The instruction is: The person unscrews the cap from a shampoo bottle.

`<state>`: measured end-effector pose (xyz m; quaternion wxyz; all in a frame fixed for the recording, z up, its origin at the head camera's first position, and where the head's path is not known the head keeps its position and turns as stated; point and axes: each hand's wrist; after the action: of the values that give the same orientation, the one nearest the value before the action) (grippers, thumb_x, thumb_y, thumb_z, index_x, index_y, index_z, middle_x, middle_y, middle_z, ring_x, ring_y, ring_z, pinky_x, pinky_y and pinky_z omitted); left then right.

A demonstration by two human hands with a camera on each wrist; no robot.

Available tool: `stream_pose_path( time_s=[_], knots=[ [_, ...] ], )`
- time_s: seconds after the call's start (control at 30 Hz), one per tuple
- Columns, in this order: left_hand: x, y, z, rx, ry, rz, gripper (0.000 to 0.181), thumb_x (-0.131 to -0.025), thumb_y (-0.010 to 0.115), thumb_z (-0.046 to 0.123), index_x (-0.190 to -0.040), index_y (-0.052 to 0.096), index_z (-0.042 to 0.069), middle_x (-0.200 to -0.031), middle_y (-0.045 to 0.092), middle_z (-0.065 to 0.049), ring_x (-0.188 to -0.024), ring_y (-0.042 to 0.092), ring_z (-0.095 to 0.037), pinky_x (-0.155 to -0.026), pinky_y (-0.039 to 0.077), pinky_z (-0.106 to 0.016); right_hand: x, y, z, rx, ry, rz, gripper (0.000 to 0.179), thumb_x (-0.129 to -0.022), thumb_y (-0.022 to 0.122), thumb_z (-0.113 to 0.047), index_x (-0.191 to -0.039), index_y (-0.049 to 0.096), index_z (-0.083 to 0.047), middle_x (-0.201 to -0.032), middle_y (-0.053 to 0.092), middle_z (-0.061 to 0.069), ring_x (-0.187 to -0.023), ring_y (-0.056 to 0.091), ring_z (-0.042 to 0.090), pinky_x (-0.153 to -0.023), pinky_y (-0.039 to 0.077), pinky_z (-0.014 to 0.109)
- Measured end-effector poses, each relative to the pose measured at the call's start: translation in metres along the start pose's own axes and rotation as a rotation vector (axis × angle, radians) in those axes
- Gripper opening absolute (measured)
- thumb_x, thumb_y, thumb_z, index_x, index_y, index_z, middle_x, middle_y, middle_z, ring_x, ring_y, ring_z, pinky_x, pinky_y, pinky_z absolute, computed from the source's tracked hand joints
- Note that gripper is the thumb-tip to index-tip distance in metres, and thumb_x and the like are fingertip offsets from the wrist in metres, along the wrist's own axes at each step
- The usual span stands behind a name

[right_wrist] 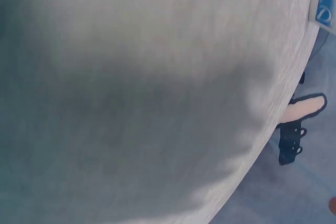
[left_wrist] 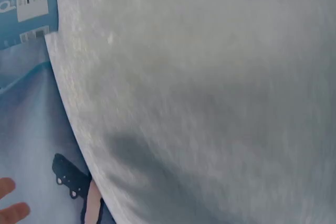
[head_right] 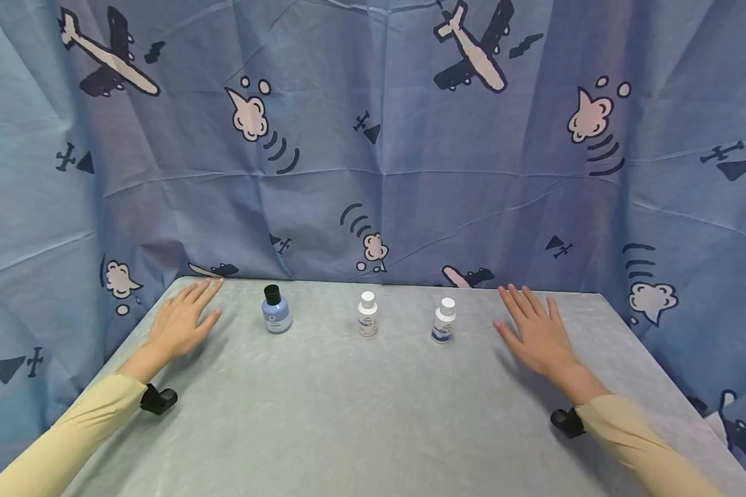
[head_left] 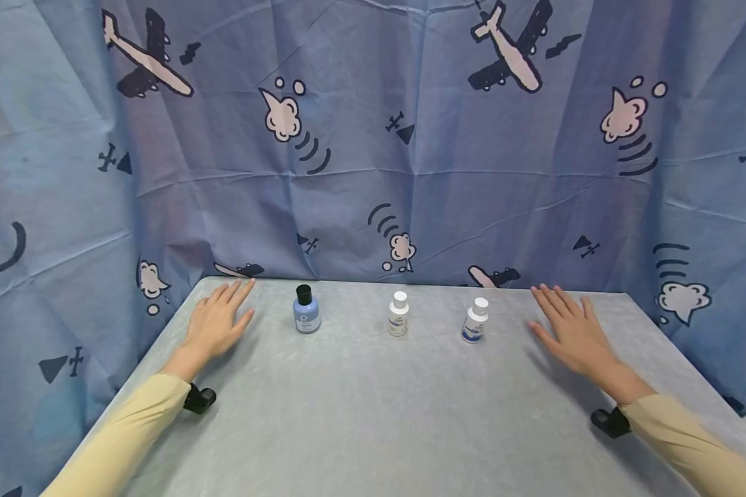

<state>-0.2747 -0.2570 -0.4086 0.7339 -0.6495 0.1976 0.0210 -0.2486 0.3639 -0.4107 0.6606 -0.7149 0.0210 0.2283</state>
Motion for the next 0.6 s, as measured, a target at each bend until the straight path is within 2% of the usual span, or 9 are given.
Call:
stream_pose_path(
  time_s=[0.13,0.23,0.37,0.6],
  knots=[
    [0.000,0.000,0.009,0.049,-0.032,0.054,0.054,-0.098,0.048,0.034,-0.147,0.037,0.016,-0.145,0.045,-0.017,-0.130,0.042,-0.038,-0.096,0.039,-0.060,-0.003,0.000,-0.008,0.034,-0.010,0.125,0.060,-0.094,0.057,-0.031,-0.145,0.038,-0.006,-0.141,0.045,0.024,-0.132,0.035,0.043,-0.107,0.018,0.064],
    [0.001,0.001,0.014,0.081,-0.048,0.098,0.049,-0.097,0.050,0.031,-0.143,0.044,0.015,-0.139,0.052,-0.017,-0.125,0.047,-0.037,-0.092,0.042,-0.058,-0.004,-0.001,-0.014,0.022,-0.004,0.184,0.054,-0.091,0.061,-0.025,-0.139,0.045,-0.005,-0.132,0.052,0.024,-0.122,0.040,0.043,-0.101,0.025,0.060],
    [0.004,0.002,0.019,0.129,-0.071,0.174,0.043,-0.095,0.052,0.028,-0.135,0.052,0.013,-0.133,0.057,-0.015,-0.119,0.051,-0.037,-0.088,0.044,-0.057,-0.004,-0.003,-0.023,-0.004,0.012,0.233,0.047,-0.089,0.063,-0.021,-0.132,0.051,-0.004,-0.123,0.057,0.023,-0.114,0.045,0.043,-0.092,0.031,0.059],
    [0.008,-0.002,0.034,0.238,-0.102,0.356,0.033,-0.090,0.059,0.025,-0.120,0.064,0.012,-0.112,0.068,-0.013,-0.101,0.061,-0.033,-0.073,0.050,-0.052,-0.006,-0.004,-0.035,-0.053,0.025,0.280,0.043,-0.087,0.064,-0.018,-0.126,0.054,-0.003,-0.116,0.059,0.023,-0.107,0.048,0.042,-0.083,0.035,0.058]
  ],
)
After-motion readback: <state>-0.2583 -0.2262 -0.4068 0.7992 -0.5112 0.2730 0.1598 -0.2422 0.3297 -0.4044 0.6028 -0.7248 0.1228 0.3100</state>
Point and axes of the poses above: each hand's wrist, its own x-axis away from the middle knuckle, its own y-axis out of the palm, z = x × y
